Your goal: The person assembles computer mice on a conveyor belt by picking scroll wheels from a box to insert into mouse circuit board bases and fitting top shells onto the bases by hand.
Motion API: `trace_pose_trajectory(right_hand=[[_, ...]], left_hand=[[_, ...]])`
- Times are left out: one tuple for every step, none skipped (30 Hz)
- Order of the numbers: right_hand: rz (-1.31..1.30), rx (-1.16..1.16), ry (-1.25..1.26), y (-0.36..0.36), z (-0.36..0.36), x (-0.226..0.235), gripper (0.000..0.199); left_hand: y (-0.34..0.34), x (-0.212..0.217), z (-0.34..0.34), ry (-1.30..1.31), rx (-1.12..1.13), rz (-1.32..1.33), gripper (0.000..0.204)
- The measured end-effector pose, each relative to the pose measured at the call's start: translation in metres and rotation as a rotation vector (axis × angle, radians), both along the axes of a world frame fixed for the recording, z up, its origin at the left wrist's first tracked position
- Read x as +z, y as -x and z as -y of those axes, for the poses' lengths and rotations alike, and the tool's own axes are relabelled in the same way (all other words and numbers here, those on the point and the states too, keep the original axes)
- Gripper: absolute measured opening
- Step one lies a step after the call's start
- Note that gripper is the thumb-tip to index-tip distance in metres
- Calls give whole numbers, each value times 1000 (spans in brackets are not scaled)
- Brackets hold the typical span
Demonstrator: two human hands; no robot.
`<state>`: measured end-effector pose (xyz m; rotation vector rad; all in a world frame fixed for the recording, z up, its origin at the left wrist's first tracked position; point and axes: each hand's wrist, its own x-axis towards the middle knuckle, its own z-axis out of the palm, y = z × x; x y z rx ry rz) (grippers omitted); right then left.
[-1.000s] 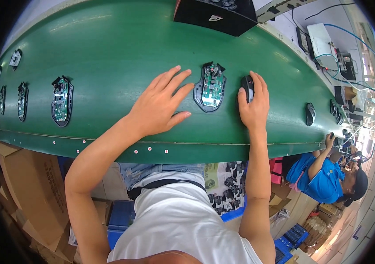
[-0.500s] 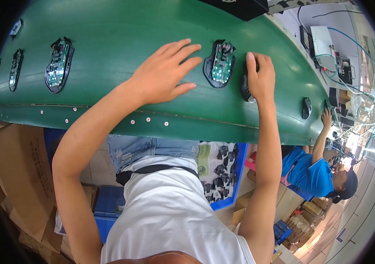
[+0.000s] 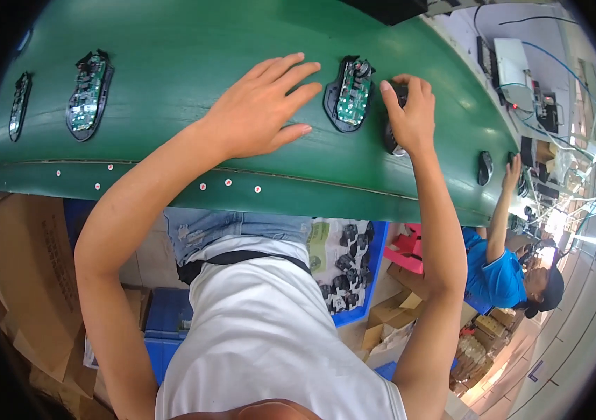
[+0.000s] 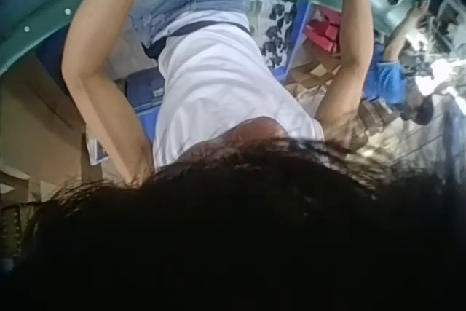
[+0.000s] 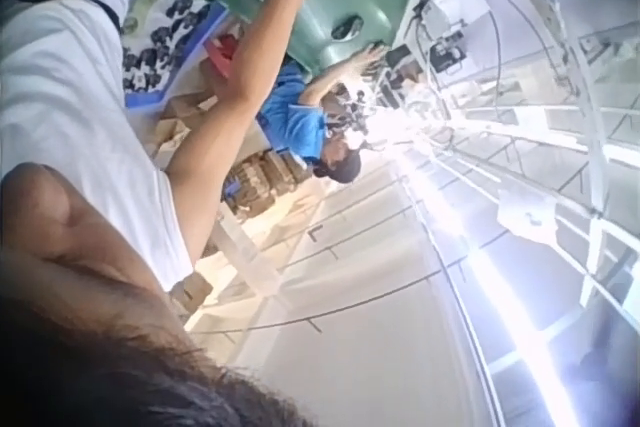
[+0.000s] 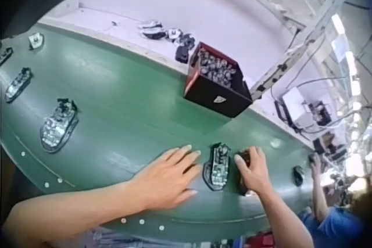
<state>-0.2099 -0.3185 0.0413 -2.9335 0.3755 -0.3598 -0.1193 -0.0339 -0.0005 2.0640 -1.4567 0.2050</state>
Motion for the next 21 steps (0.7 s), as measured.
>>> trace_pose_trajectory(right_hand=[[-16, -9, -212, -4, 6, 1, 37], [-18, -130, -464, -6, 12, 4, 38], [-20, -249, -717, -10, 18, 5, 38], [2, -178, -647, -11, 28, 2, 37], [14, -168, -640, -17, 39, -1, 37], [18, -171, -412, -20, 37, -4, 36], [23, -174, -186, -21, 34, -6, 36], [32, -138, -86, -18, 34, -6, 33], [36, -135, -90, -20, 33, -3, 33], [-53, -150, 35, -24, 34, 1, 32], [-141, -166, 160, -26, 32, 3, 31], [-214, -199, 195, -29, 29, 3, 31], [-121, -112, 125, -28, 34, 0, 30], [-31, -26, 57, -20, 41, -5, 29], [118, 39, -24, -7, 49, -9, 29], [269, -52, -159, 8, 43, -7, 29], [410, -149, -296, 37, 36, -5, 29], [468, -260, -390, 63, 18, 8, 28], [617, -301, -575, 99, 14, 18, 25], [694, -272, -658, 143, 22, 21, 24], [778, -264, -733, 187, 30, 22, 24]], left_hand=[[-1, -2, 0, -5, -10, -3, 52], [-2, -3, 1, -12, -18, -6, 52], [-7, -5, 3, 0, -7, 15, 52], [-7, -6, 5, 22, -15, 29, 52], [-8, -7, 9, 41, -23, 42, 51], [-5, -7, 6, 50, -32, 43, 51], [-4, -6, 6, 47, -29, 46, 51], [-4, -5, 6, 39, -32, 38, 51], [-4, -4, 6, 32, -34, 33, 51], [-3, -4, 3, 28, -32, 39, 51], [-1, -3, 0, 23, -34, 36, 52], [-3, -3, 0, 22, -30, 39, 52], [-4, -4, 1, 25, -29, 61, 52], [1, -7, 2, 32, -41, 36, 52], [1, -10, 4, 39, -53, 14, 52], [3, -14, 6, 25, -65, 16, 52], [1, -11, 9, 21, -59, 25, 52], [3, -12, 7, 17, -60, 15, 52], [7, -12, 11, 21, -90, 0, 52], [8, -12, 13, 4, -113, -16, 52], [6, -11, 14, 29, -89, 10, 52]])
